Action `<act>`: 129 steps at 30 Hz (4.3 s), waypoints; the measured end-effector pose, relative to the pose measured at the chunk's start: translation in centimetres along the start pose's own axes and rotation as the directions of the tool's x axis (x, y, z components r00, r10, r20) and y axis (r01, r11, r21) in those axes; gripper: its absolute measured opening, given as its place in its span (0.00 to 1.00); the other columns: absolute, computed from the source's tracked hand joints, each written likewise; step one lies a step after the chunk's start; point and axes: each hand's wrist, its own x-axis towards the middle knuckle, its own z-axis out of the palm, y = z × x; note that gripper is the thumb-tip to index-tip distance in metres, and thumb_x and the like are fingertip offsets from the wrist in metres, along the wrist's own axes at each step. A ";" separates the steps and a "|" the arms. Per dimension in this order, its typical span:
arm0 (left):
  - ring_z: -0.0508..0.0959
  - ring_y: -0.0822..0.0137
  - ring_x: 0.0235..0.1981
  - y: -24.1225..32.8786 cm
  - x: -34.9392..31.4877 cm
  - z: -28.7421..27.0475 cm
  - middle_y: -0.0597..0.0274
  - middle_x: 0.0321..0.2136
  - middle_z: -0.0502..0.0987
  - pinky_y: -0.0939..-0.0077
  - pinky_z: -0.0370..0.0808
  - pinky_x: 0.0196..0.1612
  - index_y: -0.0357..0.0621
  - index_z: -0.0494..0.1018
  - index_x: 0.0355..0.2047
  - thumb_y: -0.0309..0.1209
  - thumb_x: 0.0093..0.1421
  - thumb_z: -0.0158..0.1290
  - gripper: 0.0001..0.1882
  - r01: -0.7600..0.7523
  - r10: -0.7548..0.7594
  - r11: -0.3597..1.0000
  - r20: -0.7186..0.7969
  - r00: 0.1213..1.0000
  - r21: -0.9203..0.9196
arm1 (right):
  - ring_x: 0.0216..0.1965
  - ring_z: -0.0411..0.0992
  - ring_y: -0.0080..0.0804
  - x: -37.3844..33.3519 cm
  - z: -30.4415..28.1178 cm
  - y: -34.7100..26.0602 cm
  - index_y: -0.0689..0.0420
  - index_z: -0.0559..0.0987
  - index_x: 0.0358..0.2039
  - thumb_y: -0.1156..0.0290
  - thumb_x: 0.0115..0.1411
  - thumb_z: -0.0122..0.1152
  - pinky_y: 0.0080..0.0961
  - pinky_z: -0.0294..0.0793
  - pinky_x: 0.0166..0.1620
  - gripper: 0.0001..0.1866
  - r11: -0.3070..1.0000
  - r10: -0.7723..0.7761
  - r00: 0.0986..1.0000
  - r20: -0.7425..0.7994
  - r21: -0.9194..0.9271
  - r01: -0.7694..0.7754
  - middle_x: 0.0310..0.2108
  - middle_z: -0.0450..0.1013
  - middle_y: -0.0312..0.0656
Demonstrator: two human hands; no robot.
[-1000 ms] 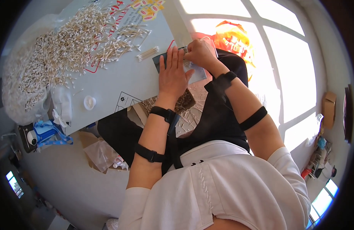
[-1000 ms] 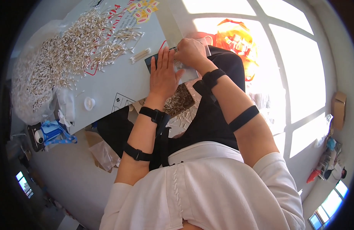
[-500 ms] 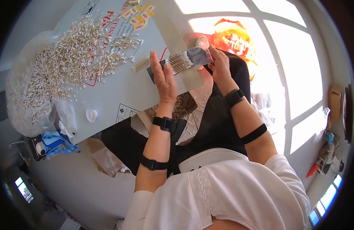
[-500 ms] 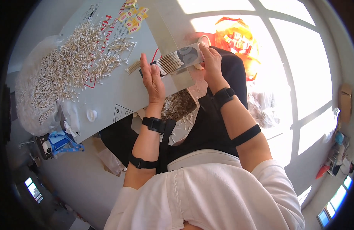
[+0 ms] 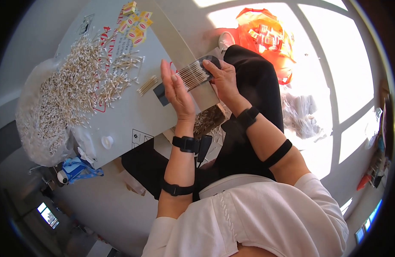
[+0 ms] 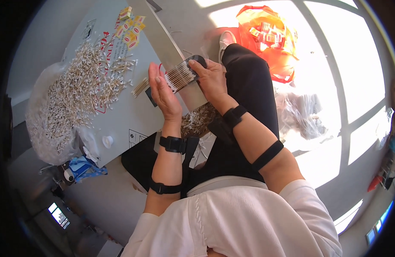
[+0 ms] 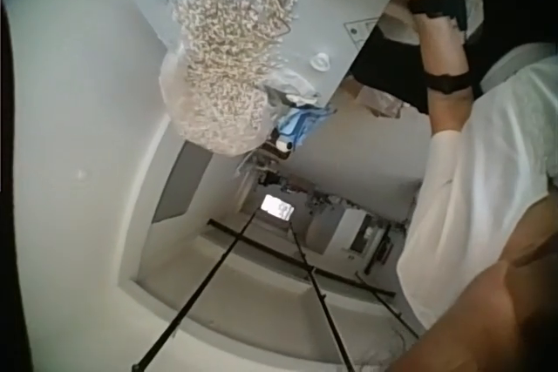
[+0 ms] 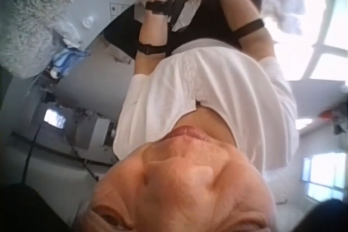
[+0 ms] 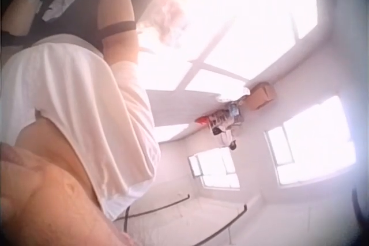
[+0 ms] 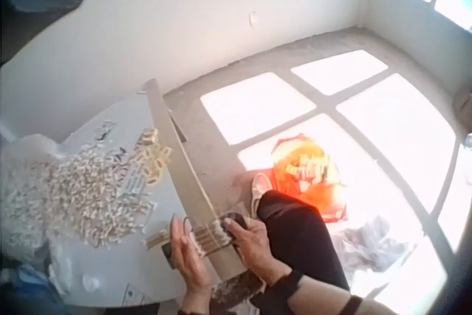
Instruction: The recorder is manually picking up cotton swabs and placing them into transparent plastic packaging at a low workstation.
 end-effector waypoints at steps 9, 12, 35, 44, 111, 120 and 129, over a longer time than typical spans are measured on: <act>0.55 0.53 0.69 0.1 0.3 1.1 0.40 0.67 0.55 0.59 0.49 0.71 0.31 0.51 0.67 0.48 0.73 0.35 0.34 -0.015 0.015 0.999 0.003 1.000 0.051 | 0.28 0.69 0.13 0.2 -0.5 0.8 0.55 0.85 0.34 0.57 0.61 0.65 0.18 0.69 0.33 0.14 0.990 -0.016 1.000 0.002 -0.140 0.016 0.25 0.78 0.28; 0.56 0.54 0.69 -0.2 0.3 1.2 0.43 0.68 0.54 0.61 0.50 0.70 0.32 0.50 0.68 0.48 0.72 0.36 0.35 -0.001 0.000 0.999 -0.022 1.000 -0.043 | 0.28 0.70 0.15 0.2 -0.6 1.2 0.55 0.85 0.34 0.55 0.61 0.65 0.18 0.70 0.35 0.15 0.980 -0.041 0.999 -0.024 -0.198 0.036 0.26 0.79 0.28; 0.64 0.57 0.61 0.1 2.2 -1.0 0.49 0.59 0.65 0.61 0.60 0.63 0.34 0.63 0.59 0.38 0.68 0.48 0.25 -0.019 0.023 0.999 -0.109 0.994 0.043 | 0.25 0.66 0.12 -1.3 -0.3 -0.6 0.55 0.79 0.36 0.54 0.64 0.62 0.14 0.65 0.29 0.16 0.998 0.023 1.000 0.022 -0.063 -0.021 0.28 0.75 0.28; 0.76 0.54 0.39 0.2 17.3 -10.8 0.55 0.34 0.77 0.62 0.74 0.42 0.40 0.78 0.33 0.24 0.55 0.58 0.05 -0.153 0.135 0.482 0.099 0.986 0.863 | 0.16 0.55 0.14 -1.1 -0.2 -0.6 0.53 0.79 0.27 0.50 0.60 0.65 0.15 0.54 0.19 0.19 0.969 0.196 0.974 -0.117 0.175 -0.174 0.16 0.62 0.27; 0.70 0.77 0.15 4.9 6.7 -3.2 0.63 0.15 0.74 0.81 0.67 0.18 0.31 0.73 0.18 0.23 0.51 0.54 0.07 0.473 -0.609 0.702 0.106 0.786 0.532 | 0.28 0.73 0.16 -1.0 0.4 -1.5 0.63 0.83 0.35 0.72 0.62 0.63 0.16 0.73 0.32 0.07 0.984 0.123 0.992 -0.031 0.136 -0.118 0.30 0.79 0.35; 0.73 0.67 0.17 2.8 6.3 -2.7 0.53 0.14 0.73 0.67 0.70 0.25 0.31 0.74 0.19 0.26 0.48 0.53 0.08 0.276 -0.520 0.666 0.166 0.838 0.693 | 0.25 0.73 0.15 -1.2 0.7 -1.6 0.59 0.83 0.35 0.69 0.60 0.67 0.15 0.71 0.28 0.07 0.981 0.115 0.993 -0.031 0.159 -0.109 0.28 0.79 0.32; 0.78 0.46 0.24 4.9 7.0 0.3 0.46 0.21 0.78 0.58 0.74 0.30 0.35 0.74 0.20 0.29 0.50 0.61 0.10 -0.004 -0.522 0.450 0.267 0.810 0.893 | 0.29 0.74 0.17 -1.1 0.5 -1.9 0.64 0.83 0.36 0.72 0.62 0.62 0.17 0.74 0.33 0.08 0.988 0.134 0.990 -0.039 0.078 -0.130 0.31 0.79 0.36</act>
